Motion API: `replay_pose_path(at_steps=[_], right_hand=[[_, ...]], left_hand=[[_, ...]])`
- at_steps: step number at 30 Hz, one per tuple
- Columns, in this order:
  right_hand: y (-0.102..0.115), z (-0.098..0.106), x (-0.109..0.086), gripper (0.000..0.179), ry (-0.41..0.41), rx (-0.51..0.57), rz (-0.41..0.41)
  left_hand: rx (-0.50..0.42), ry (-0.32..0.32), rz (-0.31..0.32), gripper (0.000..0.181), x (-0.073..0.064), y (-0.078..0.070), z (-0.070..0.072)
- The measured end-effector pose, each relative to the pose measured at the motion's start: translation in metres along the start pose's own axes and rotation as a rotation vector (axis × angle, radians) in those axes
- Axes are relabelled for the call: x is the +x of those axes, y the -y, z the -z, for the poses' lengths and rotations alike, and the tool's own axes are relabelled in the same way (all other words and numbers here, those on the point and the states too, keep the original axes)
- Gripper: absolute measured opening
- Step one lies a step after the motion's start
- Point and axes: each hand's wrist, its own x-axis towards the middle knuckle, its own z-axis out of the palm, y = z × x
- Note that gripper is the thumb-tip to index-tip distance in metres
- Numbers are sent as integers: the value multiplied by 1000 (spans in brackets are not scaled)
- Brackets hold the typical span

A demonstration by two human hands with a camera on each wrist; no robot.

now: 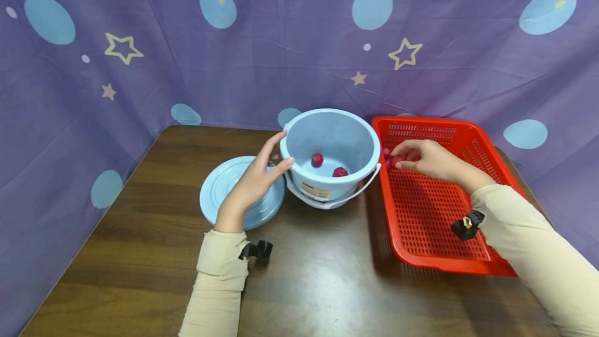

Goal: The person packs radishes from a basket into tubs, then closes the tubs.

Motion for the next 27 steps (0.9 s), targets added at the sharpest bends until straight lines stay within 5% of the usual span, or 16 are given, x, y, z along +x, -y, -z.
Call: replay_pose_path(at_steps=[19,27], right_hand=[[32,19,-11,25,-116,16,43],[42,22,-15,27,-159,123,38]], left_hand=[[-4,2,-12,67,0,0,1],[-13,10,-5,67,0,1,0]])
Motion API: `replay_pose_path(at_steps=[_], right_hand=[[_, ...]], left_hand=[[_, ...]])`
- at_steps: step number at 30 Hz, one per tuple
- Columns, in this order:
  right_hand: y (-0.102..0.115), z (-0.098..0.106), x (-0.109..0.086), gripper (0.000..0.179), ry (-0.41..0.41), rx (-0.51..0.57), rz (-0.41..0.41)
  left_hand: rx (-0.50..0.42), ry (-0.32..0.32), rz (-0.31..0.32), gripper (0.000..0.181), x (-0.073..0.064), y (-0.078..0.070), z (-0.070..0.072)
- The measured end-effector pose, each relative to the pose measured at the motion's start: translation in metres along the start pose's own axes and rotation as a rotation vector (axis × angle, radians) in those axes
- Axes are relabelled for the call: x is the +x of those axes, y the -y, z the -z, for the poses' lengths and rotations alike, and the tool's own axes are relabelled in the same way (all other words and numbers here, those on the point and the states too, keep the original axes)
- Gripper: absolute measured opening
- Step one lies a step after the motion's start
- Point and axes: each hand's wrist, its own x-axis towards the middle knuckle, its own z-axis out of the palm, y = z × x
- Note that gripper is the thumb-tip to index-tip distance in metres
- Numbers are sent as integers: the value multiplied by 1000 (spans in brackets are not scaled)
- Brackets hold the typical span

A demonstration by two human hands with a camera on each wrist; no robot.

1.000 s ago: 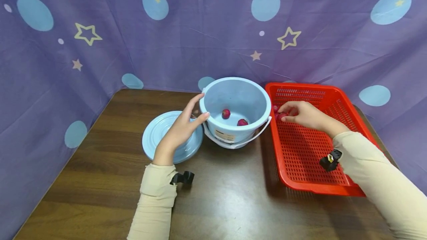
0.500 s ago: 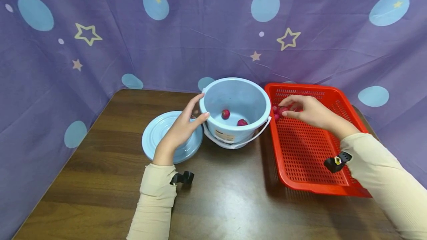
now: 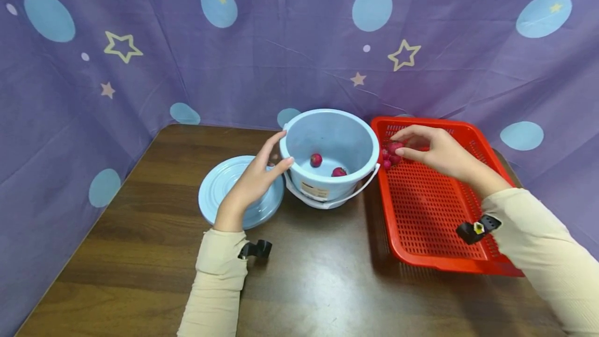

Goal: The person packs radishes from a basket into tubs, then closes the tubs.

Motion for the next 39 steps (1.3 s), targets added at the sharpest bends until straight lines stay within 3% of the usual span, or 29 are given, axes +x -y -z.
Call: replay_pose_path(at_steps=[8,15,24,39], right_hand=[[15,-4,-1,29,-11,81,87],[31,-10,4,30,43,194,114],[43,-23,18,25,63,144,144],[53,-48,37,24,181,77,208]], left_hand=[[-6,12,17,67,0,1,-1],[-2,9,11,67,-1,1,-1],[12,0,11,67,-1,-1,-1],[23,9,10,66,0,-2,1]])
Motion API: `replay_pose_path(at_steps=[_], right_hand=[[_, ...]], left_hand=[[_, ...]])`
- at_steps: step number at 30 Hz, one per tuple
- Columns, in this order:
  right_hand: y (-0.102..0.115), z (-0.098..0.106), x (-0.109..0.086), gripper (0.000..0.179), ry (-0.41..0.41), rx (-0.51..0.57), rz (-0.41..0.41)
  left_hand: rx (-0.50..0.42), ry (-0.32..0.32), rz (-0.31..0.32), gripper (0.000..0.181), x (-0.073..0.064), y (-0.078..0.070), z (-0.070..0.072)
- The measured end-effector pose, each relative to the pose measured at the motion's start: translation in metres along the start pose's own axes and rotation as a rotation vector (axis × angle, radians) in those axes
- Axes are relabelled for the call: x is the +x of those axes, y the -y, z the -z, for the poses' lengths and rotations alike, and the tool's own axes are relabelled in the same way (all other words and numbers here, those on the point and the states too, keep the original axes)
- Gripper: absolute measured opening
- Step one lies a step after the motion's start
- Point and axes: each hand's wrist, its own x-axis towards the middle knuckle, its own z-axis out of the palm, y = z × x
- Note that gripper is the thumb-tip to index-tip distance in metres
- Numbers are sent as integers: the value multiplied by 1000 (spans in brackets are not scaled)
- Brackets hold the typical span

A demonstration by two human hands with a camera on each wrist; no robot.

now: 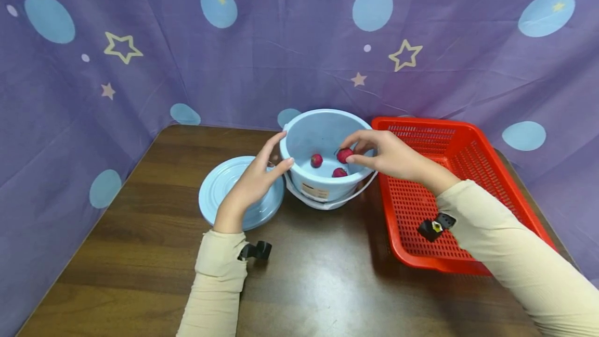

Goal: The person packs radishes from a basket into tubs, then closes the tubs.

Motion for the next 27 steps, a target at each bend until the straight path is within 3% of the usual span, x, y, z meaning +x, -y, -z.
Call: replay_pose_path(at_steps=[13,27], right_hand=[[1,-9,2,24,47,-33,7],[-1,-7,2,24,37,-20,4]], left_hand=[[4,0,0,67,0,0,0],[8,0,0,67,0,0,1]])
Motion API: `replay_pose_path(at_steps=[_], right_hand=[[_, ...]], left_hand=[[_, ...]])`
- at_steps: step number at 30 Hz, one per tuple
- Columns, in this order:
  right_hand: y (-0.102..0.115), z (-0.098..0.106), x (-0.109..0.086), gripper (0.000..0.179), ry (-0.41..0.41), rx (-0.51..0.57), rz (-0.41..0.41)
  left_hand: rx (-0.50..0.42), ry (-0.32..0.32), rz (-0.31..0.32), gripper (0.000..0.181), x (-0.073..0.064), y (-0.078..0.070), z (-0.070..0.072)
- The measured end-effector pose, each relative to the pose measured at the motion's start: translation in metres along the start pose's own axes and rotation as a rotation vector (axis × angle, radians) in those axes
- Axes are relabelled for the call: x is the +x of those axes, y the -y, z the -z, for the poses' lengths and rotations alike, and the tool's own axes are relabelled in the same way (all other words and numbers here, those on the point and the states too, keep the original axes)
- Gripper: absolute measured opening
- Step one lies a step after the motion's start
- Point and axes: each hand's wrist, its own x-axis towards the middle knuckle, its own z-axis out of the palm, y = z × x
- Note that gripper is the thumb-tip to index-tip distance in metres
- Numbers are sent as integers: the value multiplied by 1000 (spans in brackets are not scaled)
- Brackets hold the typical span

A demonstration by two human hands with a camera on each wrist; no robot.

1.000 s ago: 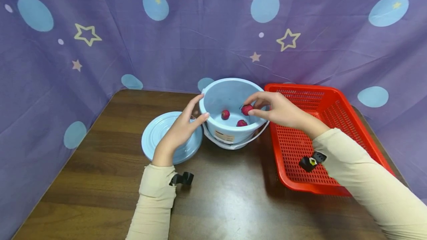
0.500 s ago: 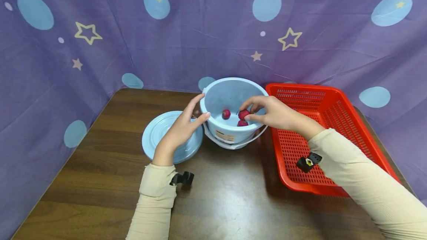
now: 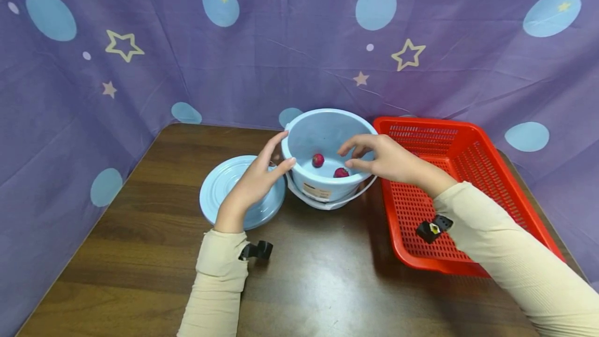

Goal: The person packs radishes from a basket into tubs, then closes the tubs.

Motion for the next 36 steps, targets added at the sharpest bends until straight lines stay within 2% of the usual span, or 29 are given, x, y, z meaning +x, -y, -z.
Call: replay_pose_path(at_steps=[7,19,28,36], right_hand=[[-2,6,-3,22,-51,23,-2],[-11,25,-21,20,-173,61,-19],[-25,37,-36,22,-242,103,-86],[-48,40,-41,22,-298,38,-106]], left_hand=[[-9,5,0,67,0,-2,-1],[-15,4,3,67,-1,0,-1],[-11,3,3,67,-1,0,-1],[-19,2,-3,68,-1,0,0]])
